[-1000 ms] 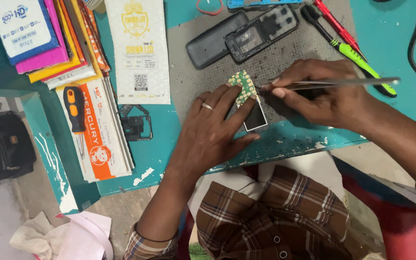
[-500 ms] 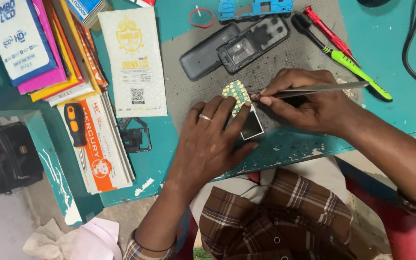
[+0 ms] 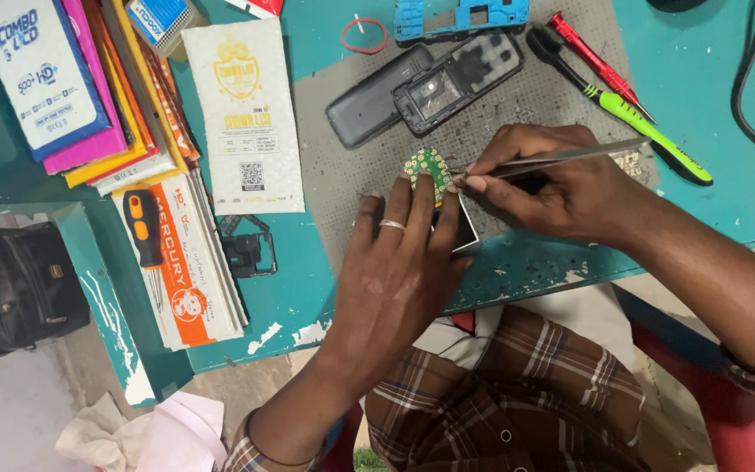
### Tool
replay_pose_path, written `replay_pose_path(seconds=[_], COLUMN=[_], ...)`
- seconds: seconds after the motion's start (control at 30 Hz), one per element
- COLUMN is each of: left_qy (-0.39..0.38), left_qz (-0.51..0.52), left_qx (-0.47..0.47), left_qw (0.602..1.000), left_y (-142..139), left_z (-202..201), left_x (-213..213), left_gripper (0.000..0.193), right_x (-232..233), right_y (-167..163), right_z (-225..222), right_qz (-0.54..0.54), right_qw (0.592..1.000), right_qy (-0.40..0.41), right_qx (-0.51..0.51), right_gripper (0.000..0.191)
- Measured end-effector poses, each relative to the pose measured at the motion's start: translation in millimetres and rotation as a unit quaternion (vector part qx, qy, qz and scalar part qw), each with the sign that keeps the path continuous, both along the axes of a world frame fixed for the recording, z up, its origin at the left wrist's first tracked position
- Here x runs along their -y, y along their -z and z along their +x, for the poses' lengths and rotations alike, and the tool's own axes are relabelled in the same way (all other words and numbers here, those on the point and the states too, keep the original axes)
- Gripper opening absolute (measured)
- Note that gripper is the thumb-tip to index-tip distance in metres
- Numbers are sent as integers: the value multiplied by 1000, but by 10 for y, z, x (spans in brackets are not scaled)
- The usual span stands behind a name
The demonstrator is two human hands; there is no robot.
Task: The person uses tweezers to carefully remove small components from a green circuit board attached to a mobile phone screen assembly. The person repeatedly lifts and places tiny parts while holding the board steady with the other hand.
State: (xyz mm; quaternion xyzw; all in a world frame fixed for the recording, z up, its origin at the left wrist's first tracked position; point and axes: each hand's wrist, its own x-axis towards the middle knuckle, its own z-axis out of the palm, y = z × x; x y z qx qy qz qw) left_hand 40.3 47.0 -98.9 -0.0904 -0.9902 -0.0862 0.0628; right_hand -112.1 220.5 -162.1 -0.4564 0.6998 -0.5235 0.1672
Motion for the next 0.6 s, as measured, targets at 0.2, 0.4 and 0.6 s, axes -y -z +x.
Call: replay_pose_path(seconds=[0.2,0.4,0.6], left_qy=[-9,-10,-14], left_qz=[8,19,5], left_qx=[1,4,11], left_qw=[1000,1000,1000], left_y=[9,-10,-36], left_z=[-5,10,-8], left_x=[-38,-47,-65], left_gripper=[74,77,75], right_x=[-6,5,17], right_y=[26,10,-47], right_z=[-2,4,3], right_qz=[0,15,13], right_qw=[1000,1000,1000], right_qy=[-3,5,0], right_qx=[0,8,23], right_gripper=[10,10,9])
